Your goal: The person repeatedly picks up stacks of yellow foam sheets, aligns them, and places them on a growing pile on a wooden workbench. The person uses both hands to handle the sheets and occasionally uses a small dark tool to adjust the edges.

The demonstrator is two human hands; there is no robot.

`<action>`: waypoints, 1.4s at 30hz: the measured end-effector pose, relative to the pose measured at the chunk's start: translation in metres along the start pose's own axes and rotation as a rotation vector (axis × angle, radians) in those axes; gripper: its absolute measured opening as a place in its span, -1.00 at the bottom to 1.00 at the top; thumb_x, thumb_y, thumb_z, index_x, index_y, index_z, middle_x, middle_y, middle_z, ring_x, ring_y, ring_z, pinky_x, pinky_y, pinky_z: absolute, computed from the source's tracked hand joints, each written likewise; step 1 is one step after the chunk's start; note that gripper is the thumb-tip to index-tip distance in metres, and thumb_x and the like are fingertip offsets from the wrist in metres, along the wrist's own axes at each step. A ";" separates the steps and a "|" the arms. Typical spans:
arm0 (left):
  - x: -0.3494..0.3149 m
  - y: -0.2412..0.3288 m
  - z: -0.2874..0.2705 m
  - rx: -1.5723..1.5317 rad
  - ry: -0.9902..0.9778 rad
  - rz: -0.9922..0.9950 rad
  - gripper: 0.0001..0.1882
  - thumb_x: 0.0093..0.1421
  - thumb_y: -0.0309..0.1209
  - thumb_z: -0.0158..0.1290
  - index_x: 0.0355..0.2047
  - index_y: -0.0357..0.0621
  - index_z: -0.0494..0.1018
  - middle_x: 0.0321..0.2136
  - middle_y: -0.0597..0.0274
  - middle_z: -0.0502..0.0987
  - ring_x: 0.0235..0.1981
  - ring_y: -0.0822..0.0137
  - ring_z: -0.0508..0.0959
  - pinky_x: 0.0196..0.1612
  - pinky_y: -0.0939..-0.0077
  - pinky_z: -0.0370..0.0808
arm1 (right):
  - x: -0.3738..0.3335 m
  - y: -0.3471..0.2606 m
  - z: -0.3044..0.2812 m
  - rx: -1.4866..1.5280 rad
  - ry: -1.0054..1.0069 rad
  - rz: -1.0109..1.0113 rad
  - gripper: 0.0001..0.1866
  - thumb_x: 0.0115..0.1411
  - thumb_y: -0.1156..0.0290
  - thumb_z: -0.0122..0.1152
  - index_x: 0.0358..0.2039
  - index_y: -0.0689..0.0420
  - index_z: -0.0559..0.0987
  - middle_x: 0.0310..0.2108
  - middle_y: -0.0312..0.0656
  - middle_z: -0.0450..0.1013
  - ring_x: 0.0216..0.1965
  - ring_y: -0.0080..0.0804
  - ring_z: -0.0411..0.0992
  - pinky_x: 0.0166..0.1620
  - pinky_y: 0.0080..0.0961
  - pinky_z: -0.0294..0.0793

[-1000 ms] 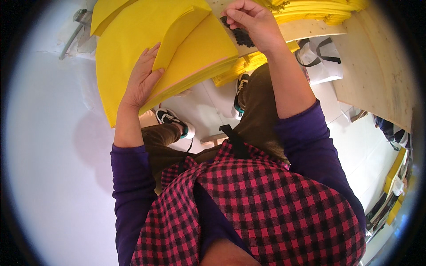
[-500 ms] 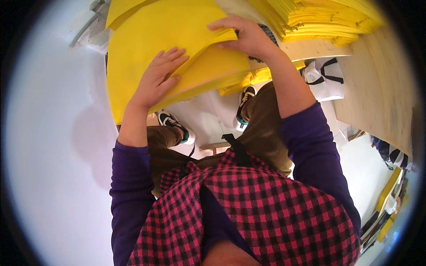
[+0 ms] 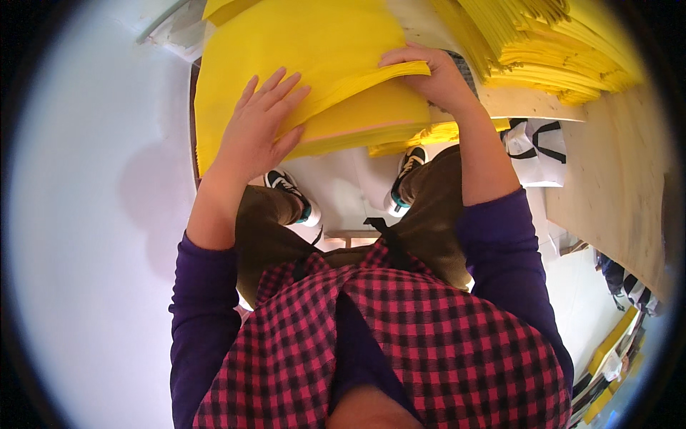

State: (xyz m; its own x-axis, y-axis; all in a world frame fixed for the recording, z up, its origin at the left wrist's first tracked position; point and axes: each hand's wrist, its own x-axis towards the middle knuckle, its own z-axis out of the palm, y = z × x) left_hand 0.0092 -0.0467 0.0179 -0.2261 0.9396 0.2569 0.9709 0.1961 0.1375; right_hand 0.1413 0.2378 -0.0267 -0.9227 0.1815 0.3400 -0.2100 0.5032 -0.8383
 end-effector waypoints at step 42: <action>-0.098 -0.138 -0.013 -0.864 0.348 -0.519 -0.77 0.15 -0.60 0.09 -0.15 -0.27 0.55 -0.09 0.13 0.55 0.01 0.35 0.46 0.09 0.48 0.37 | -0.001 0.003 0.009 0.126 0.288 0.312 -0.84 0.18 0.49 0.23 -0.21 0.17 0.63 -0.35 -0.37 0.53 -0.32 -0.65 0.43 -0.21 -0.68 0.44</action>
State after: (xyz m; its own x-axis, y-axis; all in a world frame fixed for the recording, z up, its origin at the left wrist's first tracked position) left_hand -0.1041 -0.1699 -0.0136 -0.7385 0.6401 0.2122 0.3948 0.1553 0.9056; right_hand 0.1385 0.2315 -0.0331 -0.8240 0.5456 0.1528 0.0098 0.2834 -0.9590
